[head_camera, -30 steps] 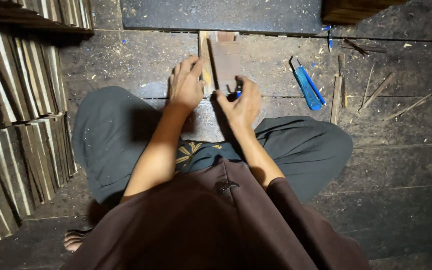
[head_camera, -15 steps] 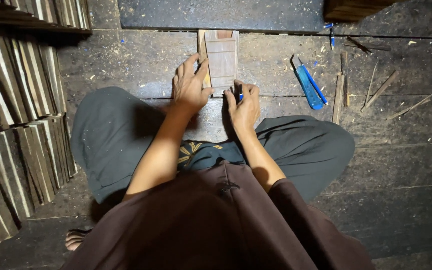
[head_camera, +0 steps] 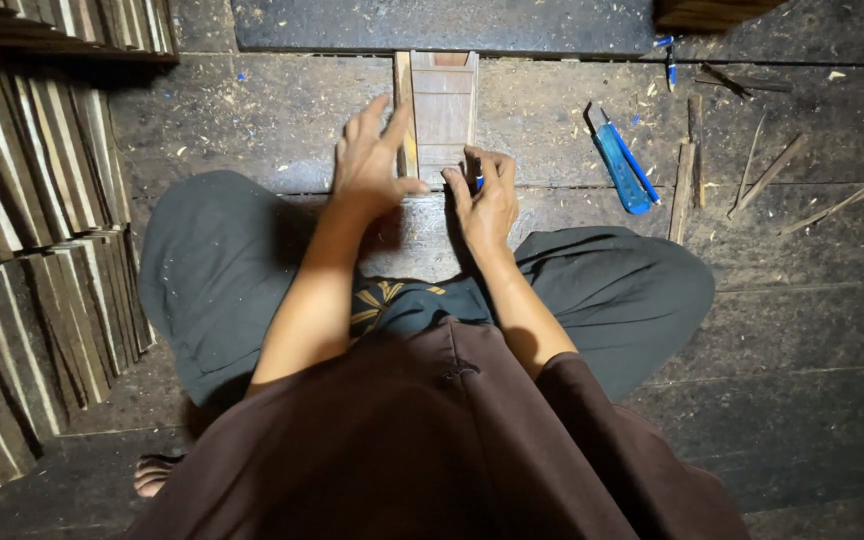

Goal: The person sits on the floor and uses a blue pen to mark lines on small rectangular wooden pieces. They repeatedly pick up a piece, draw lines, place it aside, and repeat the process with additional pieces from a nearby stack.

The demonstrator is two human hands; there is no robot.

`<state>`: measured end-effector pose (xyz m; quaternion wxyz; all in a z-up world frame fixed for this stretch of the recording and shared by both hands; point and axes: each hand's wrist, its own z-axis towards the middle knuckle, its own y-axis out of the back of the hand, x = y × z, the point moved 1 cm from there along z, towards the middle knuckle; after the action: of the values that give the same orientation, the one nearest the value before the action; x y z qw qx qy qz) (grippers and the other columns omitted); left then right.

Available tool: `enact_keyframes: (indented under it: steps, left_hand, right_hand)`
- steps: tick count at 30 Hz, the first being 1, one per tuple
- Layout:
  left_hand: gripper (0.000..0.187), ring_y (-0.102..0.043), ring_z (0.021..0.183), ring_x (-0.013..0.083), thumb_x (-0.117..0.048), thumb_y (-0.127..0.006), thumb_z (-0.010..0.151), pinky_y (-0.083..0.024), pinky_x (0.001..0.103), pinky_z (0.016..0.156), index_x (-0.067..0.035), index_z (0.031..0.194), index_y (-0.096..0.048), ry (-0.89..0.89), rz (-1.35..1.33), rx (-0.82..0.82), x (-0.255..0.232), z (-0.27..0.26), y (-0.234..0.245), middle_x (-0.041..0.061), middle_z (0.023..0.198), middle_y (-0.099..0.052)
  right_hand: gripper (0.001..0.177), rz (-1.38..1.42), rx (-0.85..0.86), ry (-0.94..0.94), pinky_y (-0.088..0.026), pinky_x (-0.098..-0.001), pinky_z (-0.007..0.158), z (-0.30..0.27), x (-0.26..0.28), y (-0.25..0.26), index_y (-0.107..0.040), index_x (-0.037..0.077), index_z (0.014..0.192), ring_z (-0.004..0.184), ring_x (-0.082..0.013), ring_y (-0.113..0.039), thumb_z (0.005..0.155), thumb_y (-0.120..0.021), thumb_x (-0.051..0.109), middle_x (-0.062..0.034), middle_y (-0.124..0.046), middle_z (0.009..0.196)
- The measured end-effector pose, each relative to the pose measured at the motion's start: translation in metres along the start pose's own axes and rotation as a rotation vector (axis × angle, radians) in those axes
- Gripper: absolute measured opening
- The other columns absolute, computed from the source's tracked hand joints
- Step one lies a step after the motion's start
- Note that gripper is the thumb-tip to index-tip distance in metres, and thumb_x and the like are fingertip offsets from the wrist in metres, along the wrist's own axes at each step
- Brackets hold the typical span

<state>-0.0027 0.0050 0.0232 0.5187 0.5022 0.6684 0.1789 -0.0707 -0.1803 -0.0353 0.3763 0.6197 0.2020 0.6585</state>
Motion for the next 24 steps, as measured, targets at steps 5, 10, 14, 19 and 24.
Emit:
enact_keyframes:
  steps: [5, 10, 14, 19, 24]
  left_hand:
    - [0.070, -0.040, 0.139, 0.0303, -0.003, -0.067, 0.092, -0.032, 0.053, 0.116, -0.009, 0.156, -0.039, 0.054, -0.247, -0.212, 0.022, -0.003, 0.008, 0.012, 0.156, -0.042]
    - [0.066, -0.041, 0.135, 0.0266, -0.015, -0.070, 0.092, -0.036, 0.047, 0.111, -0.017, 0.153, -0.044, 0.043, -0.144, -0.234, 0.009, -0.002, -0.001, 0.006, 0.152, -0.046]
    - [0.070, -0.042, 0.135, 0.0320, -0.056, -0.070, 0.091, -0.038, 0.050, 0.106, -0.010, 0.143, -0.059, -0.321, -0.032, -0.420, 0.013, -0.002, -0.045, 0.012, 0.148, -0.045]
    - [0.070, -0.038, 0.139, 0.0333, -0.045, -0.079, 0.084, -0.034, 0.051, 0.108, -0.009, 0.141, -0.060, -0.358, 0.062, -0.470, 0.001, -0.002, -0.053, 0.012, 0.152, -0.042]
    - [0.066, -0.037, 0.140, 0.0331, -0.046, -0.077, 0.086, -0.033, 0.049, 0.108, -0.010, 0.139, -0.062, -0.356, 0.087, -0.528, 0.002, 0.002, -0.059, 0.012, 0.154, -0.039]
  right_hand:
    - [0.047, 0.200, 0.043, -0.088, -0.057, -0.0354, 0.090, 0.012, -0.009, 0.007, -0.066, 0.004, 0.123, 0.105, -0.0245, -0.060, 0.098, -0.066, 0.043, -0.0101, -0.059, 0.112]
    - [0.038, 0.227, -0.159, -0.224, -0.049, -0.0346, 0.076, 0.025, -0.010, 0.048, -0.068, 0.010, 0.098, 0.088, -0.0220, -0.064, 0.106, -0.047, 0.041, -0.0086, -0.070, 0.097]
    - [0.060, 0.258, -0.293, -0.367, -0.054, -0.0332, 0.070, 0.024, -0.034, 0.065, -0.078, 0.019, 0.096, 0.072, -0.0218, -0.069, 0.107, -0.035, 0.059, -0.0080, -0.074, 0.077]
    - [0.056, 0.552, -0.302, -0.412, -0.053, -0.0276, 0.050, 0.033, -0.011, 0.062, -0.076, 0.013, 0.089, 0.057, -0.0162, -0.067, 0.105, -0.044, 0.056, -0.0082, -0.071, 0.066]
    - [0.021, 0.647, -0.339, -0.259, -0.057, -0.0319, 0.061, 0.037, -0.019, 0.045, -0.078, 0.005, 0.090, 0.065, -0.0179, -0.070, 0.099, -0.071, 0.023, -0.0156, -0.073, 0.071]
